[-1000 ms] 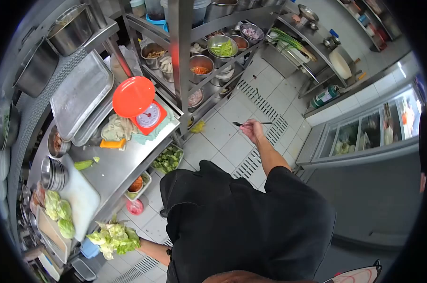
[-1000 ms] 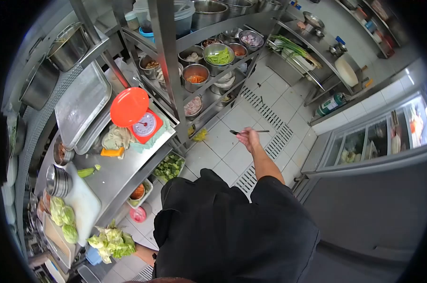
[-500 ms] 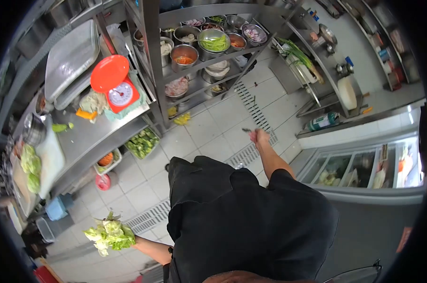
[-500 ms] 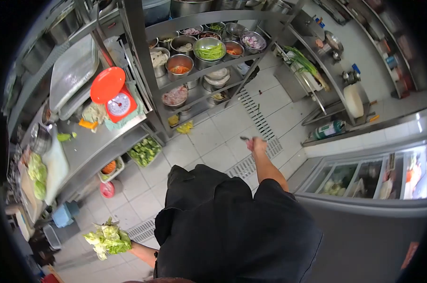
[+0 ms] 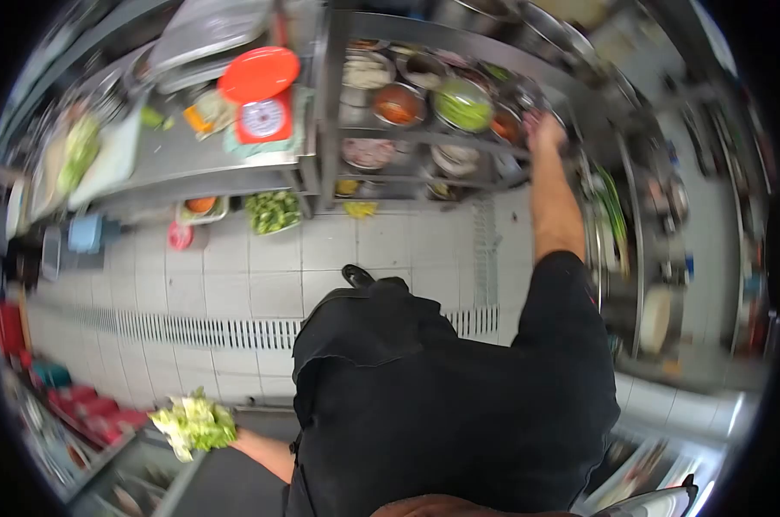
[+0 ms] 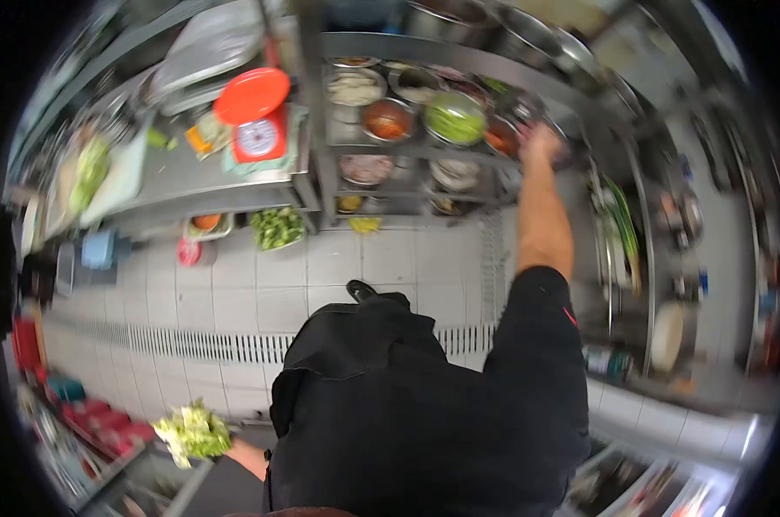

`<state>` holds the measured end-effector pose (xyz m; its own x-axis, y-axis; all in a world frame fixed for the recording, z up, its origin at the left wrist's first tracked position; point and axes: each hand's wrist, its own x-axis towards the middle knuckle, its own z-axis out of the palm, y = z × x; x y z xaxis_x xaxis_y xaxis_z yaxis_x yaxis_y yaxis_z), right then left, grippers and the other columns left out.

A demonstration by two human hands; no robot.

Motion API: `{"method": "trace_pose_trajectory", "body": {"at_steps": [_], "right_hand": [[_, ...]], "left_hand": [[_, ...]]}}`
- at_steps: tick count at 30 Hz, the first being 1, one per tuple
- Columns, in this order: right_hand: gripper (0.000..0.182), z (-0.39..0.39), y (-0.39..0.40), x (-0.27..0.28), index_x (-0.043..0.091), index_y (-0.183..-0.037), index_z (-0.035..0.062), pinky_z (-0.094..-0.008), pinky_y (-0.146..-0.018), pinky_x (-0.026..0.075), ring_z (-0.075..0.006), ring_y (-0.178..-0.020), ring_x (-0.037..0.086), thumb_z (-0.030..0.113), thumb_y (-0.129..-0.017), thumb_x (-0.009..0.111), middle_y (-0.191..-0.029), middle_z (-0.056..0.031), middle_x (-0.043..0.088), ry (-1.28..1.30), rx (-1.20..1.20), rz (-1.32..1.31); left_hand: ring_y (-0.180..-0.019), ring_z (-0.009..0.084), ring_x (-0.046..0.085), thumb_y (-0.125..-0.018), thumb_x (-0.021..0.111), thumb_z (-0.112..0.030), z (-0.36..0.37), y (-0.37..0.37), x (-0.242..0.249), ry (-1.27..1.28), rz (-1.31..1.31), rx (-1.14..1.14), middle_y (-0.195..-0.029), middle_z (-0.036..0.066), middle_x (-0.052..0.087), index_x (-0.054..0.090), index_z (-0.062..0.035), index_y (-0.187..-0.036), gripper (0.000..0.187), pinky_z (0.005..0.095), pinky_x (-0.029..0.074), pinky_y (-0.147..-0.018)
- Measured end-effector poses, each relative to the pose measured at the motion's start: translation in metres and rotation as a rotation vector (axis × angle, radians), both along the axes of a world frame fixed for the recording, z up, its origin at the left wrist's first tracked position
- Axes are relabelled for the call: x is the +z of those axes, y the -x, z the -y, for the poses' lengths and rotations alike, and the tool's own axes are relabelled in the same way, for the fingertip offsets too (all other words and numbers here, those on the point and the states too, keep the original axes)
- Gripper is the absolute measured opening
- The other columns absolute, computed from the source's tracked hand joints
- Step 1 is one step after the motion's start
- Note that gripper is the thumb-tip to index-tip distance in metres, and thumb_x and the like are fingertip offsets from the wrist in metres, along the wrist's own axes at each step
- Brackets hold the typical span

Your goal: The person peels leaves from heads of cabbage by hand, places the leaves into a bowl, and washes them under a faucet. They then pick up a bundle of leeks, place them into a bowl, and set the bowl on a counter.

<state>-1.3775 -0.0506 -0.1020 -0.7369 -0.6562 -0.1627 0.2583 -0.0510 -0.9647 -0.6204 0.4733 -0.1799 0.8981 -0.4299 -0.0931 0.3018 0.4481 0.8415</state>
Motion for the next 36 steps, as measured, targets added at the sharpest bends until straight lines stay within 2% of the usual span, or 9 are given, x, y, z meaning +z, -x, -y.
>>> {"method": "trace_pose_trajectory", "body": {"at_steps": [2,6,10,13,18,22,29,31,36], "right_hand": [[0.048,0.056,0.07,-0.056,0.045,-0.135,-0.0024,-0.0452,-0.093,0.05,-0.0396,-0.118,0.058,0.021,-0.094,0.053,-0.136,-0.0169,0.056,0.159,0.32,0.273],[0.056,0.127,0.114,-0.085,0.038,-0.142,-0.0016,-0.0446,-0.114,0.035,-0.0325,-0.139,0.04,0.038,-0.104,0.029,-0.15,-0.0192,0.041,-0.045,0.389,0.207],[0.032,0.174,0.144,-0.098,0.056,-0.12,-0.0039,-0.0394,-0.077,0.061,-0.0317,-0.094,0.067,0.009,-0.094,0.043,-0.104,-0.0176,0.065,-0.094,0.4,0.204],[0.03,0.166,0.126,-0.098,0.056,-0.119,-0.0015,-0.036,-0.068,0.062,-0.03,-0.089,0.068,0.012,-0.094,0.048,-0.104,-0.0175,0.064,-0.175,0.405,0.145],[0.023,0.142,0.1,-0.064,0.059,-0.111,0.0,-0.0326,-0.063,0.061,-0.0266,-0.077,0.066,0.014,-0.094,0.053,-0.094,-0.0147,0.064,-0.221,0.254,0.225],[0.021,0.114,0.103,-0.038,0.059,-0.101,-0.005,-0.0309,-0.059,0.056,-0.0222,-0.065,0.062,0.013,-0.094,0.051,-0.084,-0.0137,0.063,-0.133,0.174,0.25],[0.016,-0.017,-0.031,-0.045,0.068,-0.088,-0.001,-0.0354,-0.059,0.055,-0.0225,-0.069,0.067,0.012,-0.081,0.063,-0.091,-0.0115,0.071,-0.635,-0.269,-0.865],[0.018,-0.076,-0.077,-0.053,0.067,-0.091,0.0034,-0.0383,-0.068,0.056,-0.0241,-0.078,0.07,0.02,-0.083,0.066,-0.091,-0.0099,0.071,-1.11,-0.016,-1.821],[0.018,-0.193,-0.198,-0.151,0.062,-0.092,0.0071,-0.0415,-0.064,0.056,-0.0235,-0.081,0.071,0.023,-0.084,0.065,-0.081,-0.006,0.067,-0.988,0.388,-2.421]], "left_hand": [[-0.081,0.0267,0.065,-0.102,0.041,-0.044,-0.021,0.022,0.006,0.085,-0.011,0.054,-0.114,0.02,0.062,0.041,-0.0053,-0.141,0.055,0.0348,0.056,-0.063],[-0.079,0.0265,0.065,-0.102,0.042,-0.045,-0.06,0.075,0.023,0.695,-0.167,-0.214,-0.113,0.02,0.062,0.042,-0.0052,-0.141,0.055,0.0345,0.056,-0.062],[-0.073,0.0258,0.062,-0.1,0.043,-0.053,-0.088,0.09,-0.023,-0.006,0.076,0.524,-0.106,0.014,0.063,0.049,-0.0083,-0.131,0.055,0.0333,0.054,-0.057],[-0.072,0.0264,0.063,-0.1,0.043,-0.053,-0.092,0.101,-0.021,0.22,-0.138,0.684,-0.103,0.013,0.064,0.051,-0.0095,-0.129,0.053,0.0333,0.055,-0.058],[-0.085,0.0247,0.064,-0.097,0.046,-0.056,-0.117,0.066,-0.057,0.021,-0.005,0.607,-0.11,0.007,0.063,0.053,-0.0109,-0.129,0.055,0.0395,0.056,-0.066],[-0.09,0.0268,0.064,-0.093,0.051,-0.06,-0.106,0.016,-0.052,0.396,-0.075,0.474,-0.115,0.008,0.063,0.053,-0.0117,-0.131,0.061,0.0409,0.057,-0.07],[-0.101,0.0356,0.063,-0.091,0.052,-0.051,-0.095,-0.131,-0.08,0.522,-0.176,0.369,-0.13,0.013,0.059,0.048,-0.009,-0.139,0.064,0.0492,0.056,-0.078],[-0.105,0.0364,0.063,-0.092,0.052,-0.049,-0.106,-0.18,-0.095,0.605,-0.186,0.265,-0.131,0.014,0.059,0.048,-0.006,-0.139,0.064,0.0509,0.056,-0.08],[-0.099,0.0355,0.065,-0.091,0.057,-0.049,-0.093,-0.283,-0.063,0.597,-0.125,0.128,-0.124,0.018,0.061,0.046,-0.0038,-0.139,0.067,0.047,0.059,-0.076]]}}
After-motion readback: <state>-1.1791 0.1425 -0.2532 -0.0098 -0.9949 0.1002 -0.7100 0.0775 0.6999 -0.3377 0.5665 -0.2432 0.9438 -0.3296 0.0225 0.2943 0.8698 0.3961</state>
